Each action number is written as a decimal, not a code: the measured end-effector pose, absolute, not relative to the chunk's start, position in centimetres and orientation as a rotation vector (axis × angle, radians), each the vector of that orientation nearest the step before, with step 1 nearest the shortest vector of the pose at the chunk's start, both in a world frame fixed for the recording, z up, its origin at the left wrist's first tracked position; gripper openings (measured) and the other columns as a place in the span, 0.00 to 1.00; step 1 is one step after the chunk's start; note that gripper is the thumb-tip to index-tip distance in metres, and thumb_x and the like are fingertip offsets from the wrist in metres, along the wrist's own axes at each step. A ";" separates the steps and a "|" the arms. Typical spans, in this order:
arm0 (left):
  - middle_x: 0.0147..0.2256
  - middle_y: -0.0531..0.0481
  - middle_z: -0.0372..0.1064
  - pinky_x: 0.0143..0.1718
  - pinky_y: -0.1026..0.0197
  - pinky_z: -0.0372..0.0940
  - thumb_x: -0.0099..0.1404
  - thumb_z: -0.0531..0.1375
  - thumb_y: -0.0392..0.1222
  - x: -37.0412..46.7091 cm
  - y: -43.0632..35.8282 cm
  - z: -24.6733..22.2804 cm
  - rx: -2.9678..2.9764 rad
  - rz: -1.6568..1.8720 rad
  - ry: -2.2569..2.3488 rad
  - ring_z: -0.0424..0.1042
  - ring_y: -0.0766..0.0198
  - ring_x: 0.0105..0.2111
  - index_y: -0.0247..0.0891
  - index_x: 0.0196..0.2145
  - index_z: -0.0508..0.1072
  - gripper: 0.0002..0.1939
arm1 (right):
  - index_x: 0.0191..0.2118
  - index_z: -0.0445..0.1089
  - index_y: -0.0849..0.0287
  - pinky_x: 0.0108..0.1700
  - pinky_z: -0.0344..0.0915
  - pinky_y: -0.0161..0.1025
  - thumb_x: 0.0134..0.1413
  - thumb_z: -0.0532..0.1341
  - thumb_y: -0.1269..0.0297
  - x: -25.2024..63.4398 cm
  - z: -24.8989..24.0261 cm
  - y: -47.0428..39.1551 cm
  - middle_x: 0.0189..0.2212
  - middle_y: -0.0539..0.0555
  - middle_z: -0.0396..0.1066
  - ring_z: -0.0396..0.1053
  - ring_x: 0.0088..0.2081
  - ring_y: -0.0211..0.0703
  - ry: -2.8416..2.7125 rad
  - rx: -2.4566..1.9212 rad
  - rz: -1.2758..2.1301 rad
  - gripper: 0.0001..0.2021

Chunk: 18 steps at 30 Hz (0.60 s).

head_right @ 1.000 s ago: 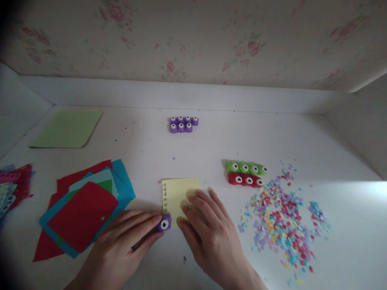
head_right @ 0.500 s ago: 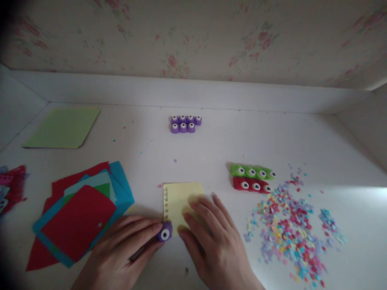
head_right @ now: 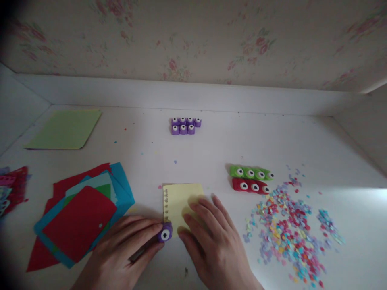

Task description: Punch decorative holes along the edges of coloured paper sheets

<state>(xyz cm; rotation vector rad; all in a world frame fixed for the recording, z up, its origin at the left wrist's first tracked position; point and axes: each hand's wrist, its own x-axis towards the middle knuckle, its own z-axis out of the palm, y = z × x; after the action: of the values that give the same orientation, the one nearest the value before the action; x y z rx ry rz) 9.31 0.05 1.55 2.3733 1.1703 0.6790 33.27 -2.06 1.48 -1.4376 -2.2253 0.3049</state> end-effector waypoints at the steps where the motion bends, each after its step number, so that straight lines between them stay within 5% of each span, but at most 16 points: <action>1: 0.43 0.49 0.77 0.44 0.55 0.74 0.66 0.62 0.40 9.3 0.0 1.7 2.362 0.683 1.188 0.76 0.57 0.42 0.45 0.50 0.73 0.14 | 0.50 0.72 0.54 0.63 0.61 0.61 0.58 0.64 0.64 33.3 1.5 -2.1 0.50 0.58 0.73 0.68 0.56 0.55 -2.222 -1.438 0.305 0.14; 5: 0.45 0.46 0.75 0.43 0.54 0.75 0.64 0.63 0.48 9.7 0.1 2.8 2.263 0.731 1.259 0.75 0.54 0.44 0.45 0.51 0.72 0.19 | 0.50 0.72 0.55 0.63 0.61 0.61 0.58 0.64 0.64 33.2 1.6 -2.1 0.49 0.58 0.73 0.68 0.56 0.54 -2.209 -1.440 0.309 0.14; 10: 0.41 0.47 0.73 0.42 0.54 0.73 0.69 0.57 0.45 11.0 0.2 3.4 2.143 0.716 1.327 0.73 0.56 0.42 0.46 0.44 0.75 0.09 | 0.49 0.73 0.54 0.62 0.61 0.61 0.59 0.63 0.64 33.1 1.9 -2.2 0.50 0.58 0.73 0.68 0.56 0.54 -2.201 -1.431 0.299 0.13; 18: 0.34 0.49 0.69 0.39 0.53 0.68 0.67 0.59 0.43 12.2 1.0 3.6 2.142 0.556 1.382 0.70 0.57 0.37 0.42 0.30 0.73 0.08 | 0.49 0.73 0.54 0.62 0.60 0.62 0.61 0.62 0.62 33.0 2.0 -2.3 0.49 0.57 0.73 0.68 0.55 0.52 -2.181 -1.421 0.280 0.12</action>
<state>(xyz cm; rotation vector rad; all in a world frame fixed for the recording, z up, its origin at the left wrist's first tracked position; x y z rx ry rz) 12.19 1.00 3.61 2.1420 1.3817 0.5559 32.96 -2.32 2.01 -1.4205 -2.1807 0.2797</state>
